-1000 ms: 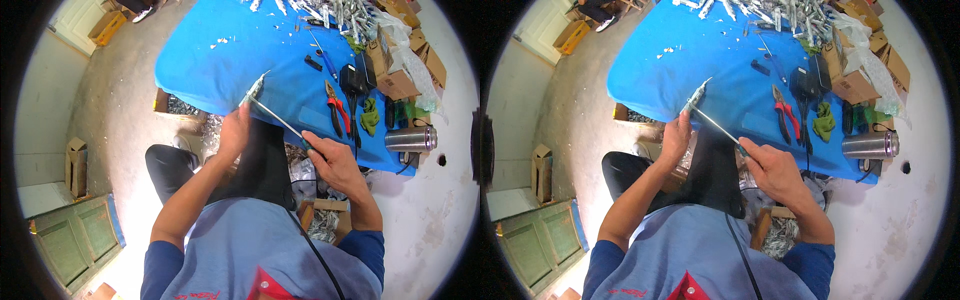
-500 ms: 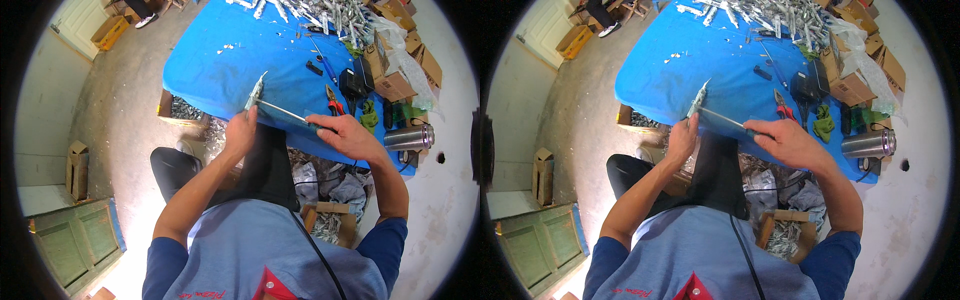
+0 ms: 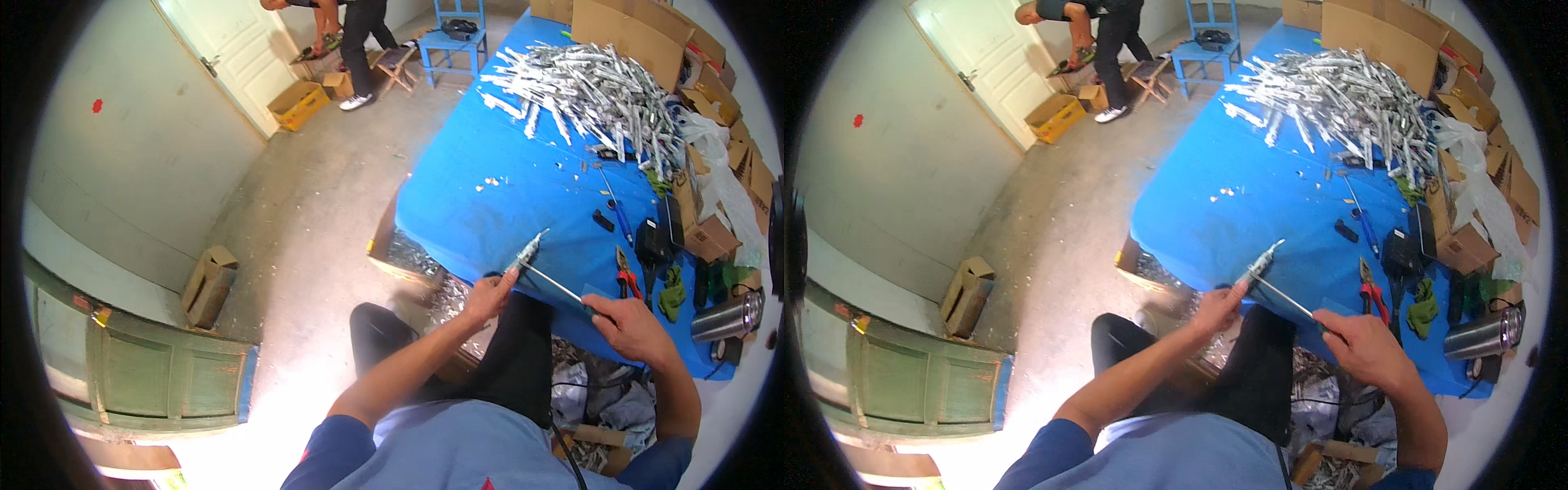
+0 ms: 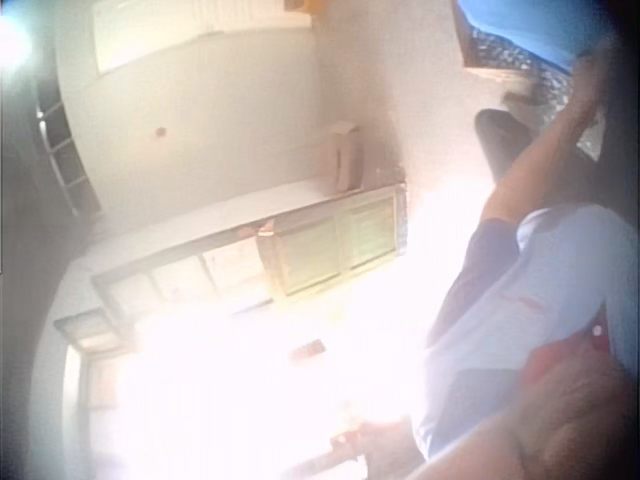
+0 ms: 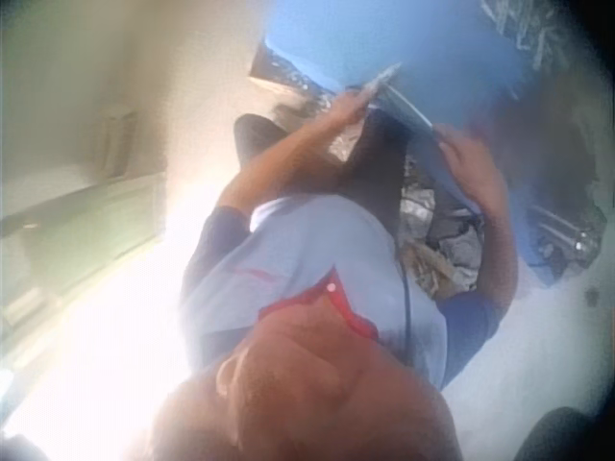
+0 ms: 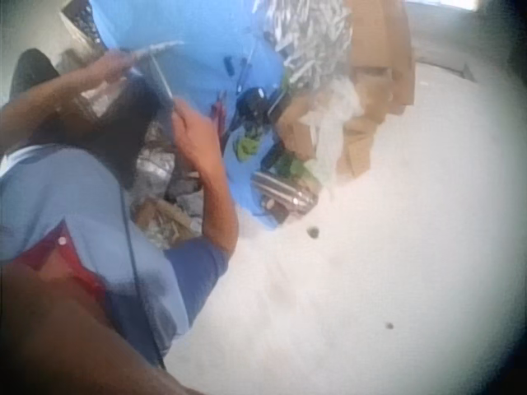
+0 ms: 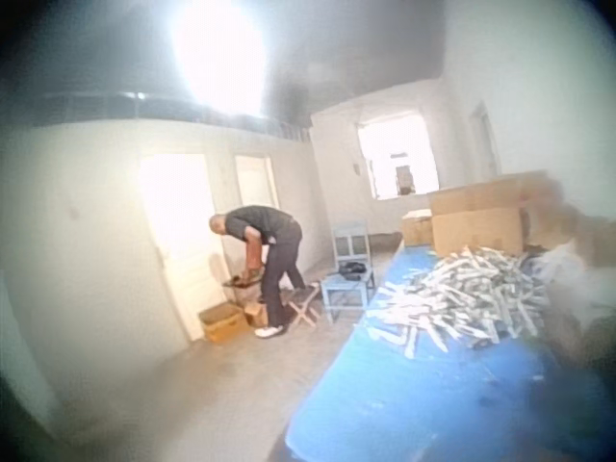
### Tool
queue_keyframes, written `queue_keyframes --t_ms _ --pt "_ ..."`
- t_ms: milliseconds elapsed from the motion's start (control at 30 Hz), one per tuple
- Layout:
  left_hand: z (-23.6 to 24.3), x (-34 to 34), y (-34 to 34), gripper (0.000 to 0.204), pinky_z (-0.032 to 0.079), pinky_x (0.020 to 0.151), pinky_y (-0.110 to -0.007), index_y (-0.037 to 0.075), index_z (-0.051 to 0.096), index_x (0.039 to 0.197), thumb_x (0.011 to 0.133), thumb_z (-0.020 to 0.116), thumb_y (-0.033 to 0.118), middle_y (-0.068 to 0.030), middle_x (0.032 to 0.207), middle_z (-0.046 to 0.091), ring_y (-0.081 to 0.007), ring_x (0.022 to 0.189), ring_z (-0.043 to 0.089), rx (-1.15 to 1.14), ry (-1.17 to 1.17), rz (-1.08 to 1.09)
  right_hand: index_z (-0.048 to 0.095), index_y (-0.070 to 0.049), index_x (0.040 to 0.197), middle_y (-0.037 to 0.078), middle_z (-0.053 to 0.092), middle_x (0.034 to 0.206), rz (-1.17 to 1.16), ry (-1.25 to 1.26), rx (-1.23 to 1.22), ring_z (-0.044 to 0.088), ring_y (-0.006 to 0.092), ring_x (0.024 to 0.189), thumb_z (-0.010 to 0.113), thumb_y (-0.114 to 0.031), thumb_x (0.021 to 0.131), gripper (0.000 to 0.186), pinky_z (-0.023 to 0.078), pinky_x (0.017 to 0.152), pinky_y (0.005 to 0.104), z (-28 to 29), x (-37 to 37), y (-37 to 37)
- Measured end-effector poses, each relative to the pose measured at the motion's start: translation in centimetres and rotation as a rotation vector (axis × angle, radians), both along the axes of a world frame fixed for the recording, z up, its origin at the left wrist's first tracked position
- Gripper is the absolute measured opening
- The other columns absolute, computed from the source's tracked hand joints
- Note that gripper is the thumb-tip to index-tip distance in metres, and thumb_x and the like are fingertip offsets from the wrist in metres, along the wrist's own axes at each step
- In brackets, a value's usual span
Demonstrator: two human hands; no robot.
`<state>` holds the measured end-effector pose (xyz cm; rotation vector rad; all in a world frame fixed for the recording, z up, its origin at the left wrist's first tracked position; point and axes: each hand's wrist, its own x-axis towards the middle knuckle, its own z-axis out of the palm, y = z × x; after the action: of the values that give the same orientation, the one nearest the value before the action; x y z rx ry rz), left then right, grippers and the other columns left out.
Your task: The person uses a screwdriver and pliers to scrape and manipulate a small metal component, handling the item by hand and using the tools to clear debris or adjust its parts.
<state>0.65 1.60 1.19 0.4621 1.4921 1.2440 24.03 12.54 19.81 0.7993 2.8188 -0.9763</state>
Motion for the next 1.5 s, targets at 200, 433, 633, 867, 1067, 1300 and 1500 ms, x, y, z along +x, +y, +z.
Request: queue_keyframes --t_ms 200,433,633,867,1067,1300,1500 --pt "-0.6 0.2 1.0 0.061 0.020 0.041 -0.025 0.015 0.045 0.070 0.087 0.052 0.073 0.0042 0.059 0.036 -0.0081 0.044 0.027 -0.044 -0.498 0.101 0.062 -0.011 0.122 0.017 0.062 0.078 0.032 0.057 0.155 0.062 0.0372 0.074 0.059 -0.014 0.091 0.031 0.048 0.065 0.0453 -2.0 1.4 -0.5" --pt "-0.7 0.5 1.5 0.059 0.018 0.040 -0.026 0.017 0.042 0.065 0.088 0.054 0.069 0.0055 0.055 0.032 -0.0086 0.041 0.026 -0.114 -0.390 0.184 0.063 -0.013 0.120 0.014 0.060 0.074 0.060 0.013 0.319 0.061 0.0341 0.065 0.060 -0.016 0.092 0.029 0.048 0.058 0.0450 -2.1 1.4 -0.6" --pt "0.1 1.5 2.2 0.061 0.018 0.038 -0.027 0.018 0.036 0.059 0.090 0.054 0.068 0.0057 0.051 0.027 -0.0100 0.038 0.025 -0.075 -0.183 0.262 0.064 -0.013 0.118 0.017 0.061 0.071 0.104 0.053 0.165 0.061 0.0365 0.066 0.058 -0.018 0.093 0.026 0.048 0.058 0.0467 -1.7 0.8 1.6" --pt "-1.6 1.9 2.3 0.064 0.026 0.038 -0.031 0.012 0.043 0.057 0.092 0.050 0.066 0.0012 0.049 0.039 -0.0122 0.039 0.036 -0.054 0.125 0.327 0.060 -0.013 0.122 0.017 0.061 0.071 0.177 0.052 0.267 0.062 0.0386 0.065 0.057 -0.017 0.093 0.030 0.048 0.058 0.0476 -2.4 1.2 2.4" --pt "-2.3 1.8 2.3 0.066 0.029 0.040 -0.031 0.009 0.046 0.057 0.093 0.048 0.064 0.0002 0.050 0.041 -0.0125 0.041 0.038 -0.122 0.260 0.343 0.060 -0.013 0.118 0.018 0.059 0.070 0.210 -0.162 0.393 0.062 0.0358 0.066 0.057 -0.019 0.092 0.027 0.048 0.057 0.0475 -0.5 0.1 1.4" --pt "0.2 2.3 2.7 0.075 0.038 0.053 -0.039 -0.002 0.053 0.056 0.097 0.043 0.061 -0.0060 0.054 0.048 -0.0167 0.055 0.047 -0.160 0.386 0.358 0.058 -0.011 0.119 0.018 0.061 0.068 0.208 0.011 0.067 0.063 0.0371 0.063 0.055 -0.022 0.095 0.026 0.048 0.056 0.0473 -2.0 0.2 5.3" --pt "-1.7 2.5 2.3 0.075 0.039 0.055 -0.038 -0.002 0.056 0.057 0.095 0.047 0.061 -0.0063 0.054 0.049 -0.0162 0.056 0.047 -0.137 0.422 0.350 0.059 -0.013 0.125 0.015 0.061 0.070 0.140 -0.107 0.208 0.061 0.0340 0.065 0.058 -0.020 0.094 0.033 0.047 0.059 0.0455 -0.5 0.6 2.1"
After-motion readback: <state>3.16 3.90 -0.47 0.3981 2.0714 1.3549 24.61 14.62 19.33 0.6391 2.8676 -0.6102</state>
